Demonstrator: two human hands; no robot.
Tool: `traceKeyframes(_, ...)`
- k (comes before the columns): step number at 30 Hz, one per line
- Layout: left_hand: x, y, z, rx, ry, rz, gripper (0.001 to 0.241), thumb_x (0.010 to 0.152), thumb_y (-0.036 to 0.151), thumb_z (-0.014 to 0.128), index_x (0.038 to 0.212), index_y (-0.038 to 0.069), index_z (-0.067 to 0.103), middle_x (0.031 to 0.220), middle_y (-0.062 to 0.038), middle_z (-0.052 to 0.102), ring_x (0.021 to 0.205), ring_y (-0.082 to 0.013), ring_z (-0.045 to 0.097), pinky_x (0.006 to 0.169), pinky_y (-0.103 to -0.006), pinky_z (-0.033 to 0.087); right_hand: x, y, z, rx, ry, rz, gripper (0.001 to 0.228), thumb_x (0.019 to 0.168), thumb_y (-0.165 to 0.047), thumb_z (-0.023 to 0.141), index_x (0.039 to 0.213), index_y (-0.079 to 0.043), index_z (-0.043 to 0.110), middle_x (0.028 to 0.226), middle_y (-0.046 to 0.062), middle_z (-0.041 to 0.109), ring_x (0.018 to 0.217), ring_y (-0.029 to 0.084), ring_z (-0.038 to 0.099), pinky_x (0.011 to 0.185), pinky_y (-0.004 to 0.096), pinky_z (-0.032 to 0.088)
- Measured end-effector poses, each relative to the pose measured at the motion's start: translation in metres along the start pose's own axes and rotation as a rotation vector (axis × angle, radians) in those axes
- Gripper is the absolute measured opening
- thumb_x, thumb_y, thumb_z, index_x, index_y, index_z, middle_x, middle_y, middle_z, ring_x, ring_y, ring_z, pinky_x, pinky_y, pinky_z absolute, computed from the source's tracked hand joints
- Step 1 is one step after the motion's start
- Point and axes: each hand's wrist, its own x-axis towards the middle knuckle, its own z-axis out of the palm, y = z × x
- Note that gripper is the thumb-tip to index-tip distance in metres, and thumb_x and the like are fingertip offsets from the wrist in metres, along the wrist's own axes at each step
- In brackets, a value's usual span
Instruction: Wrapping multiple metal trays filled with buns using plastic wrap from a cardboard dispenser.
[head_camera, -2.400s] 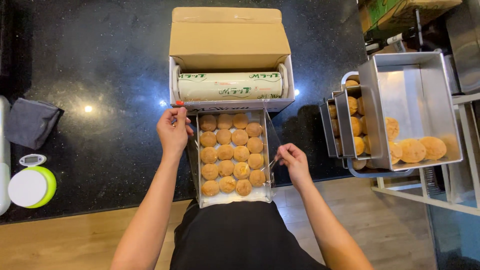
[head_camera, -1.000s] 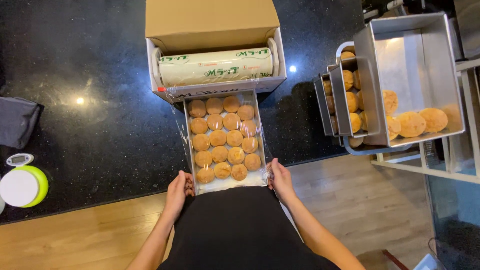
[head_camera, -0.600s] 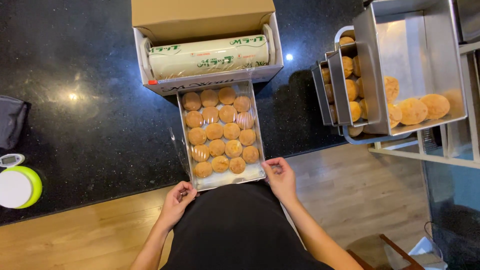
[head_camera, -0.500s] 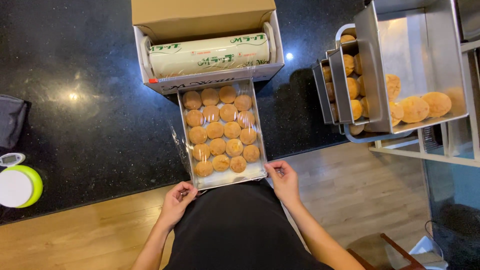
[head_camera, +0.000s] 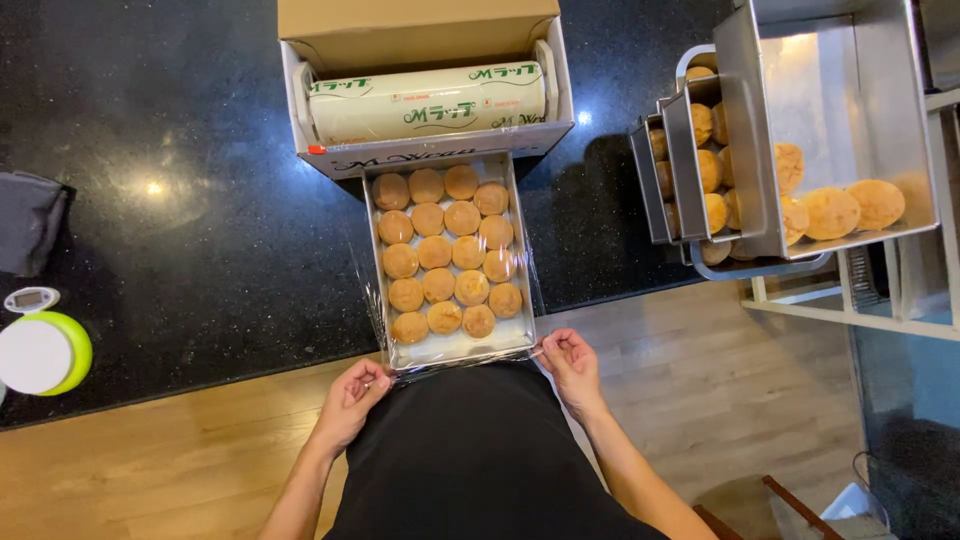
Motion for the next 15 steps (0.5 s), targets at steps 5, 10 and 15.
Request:
traceKeyframes(5, -0.001, 0.001, 0.003, 0.02, -0.001, -0.023, 0.008, 0.098, 0.009, 0.066, 0.095, 0.003, 0.062, 0.093, -0.001, 0.065, 0.088, -0.0073, 0.058, 0.082, -0.0227, 0.047, 0.001, -0.003, -0.007, -0.219, 0.003, 0.033, 0.011, 0.099, -0.011, 0.066, 0.106, -0.007, 0.058, 0.105, 0.006, 0.07, 0.096, 0.013, 0.066, 0.087, 0.028, 0.054)
traceKeyframes(10, 0.009, -0.011, -0.008, 0.054, -0.046, 0.0, 0.007, 0.095, 0.005, 0.067, 0.094, 0.003, 0.06, 0.093, 0.001, 0.063, 0.088, -0.0067, 0.057, 0.082, -0.0215, 0.047, -0.003, -0.002, -0.016, -0.277, -0.055, 0.054, 0.013, 0.099, -0.012, 0.064, 0.105, -0.006, 0.055, 0.106, 0.008, 0.071, 0.099, 0.012, 0.067, 0.088, 0.028, 0.056)
traceKeyframes(15, 0.024, -0.011, -0.017, 0.24, -0.077, -0.051, 0.009, 0.099, 0.003, 0.066, 0.095, 0.002, 0.058, 0.087, -0.002, 0.06, 0.08, -0.0087, 0.055, 0.075, -0.0243, 0.047, 0.005, 0.006, -0.013, -0.389, -0.118, -0.079, 0.013, 0.1, -0.007, 0.063, 0.108, -0.001, 0.056, 0.1, 0.008, 0.068, 0.097, 0.013, 0.068, 0.089, 0.03, 0.059)
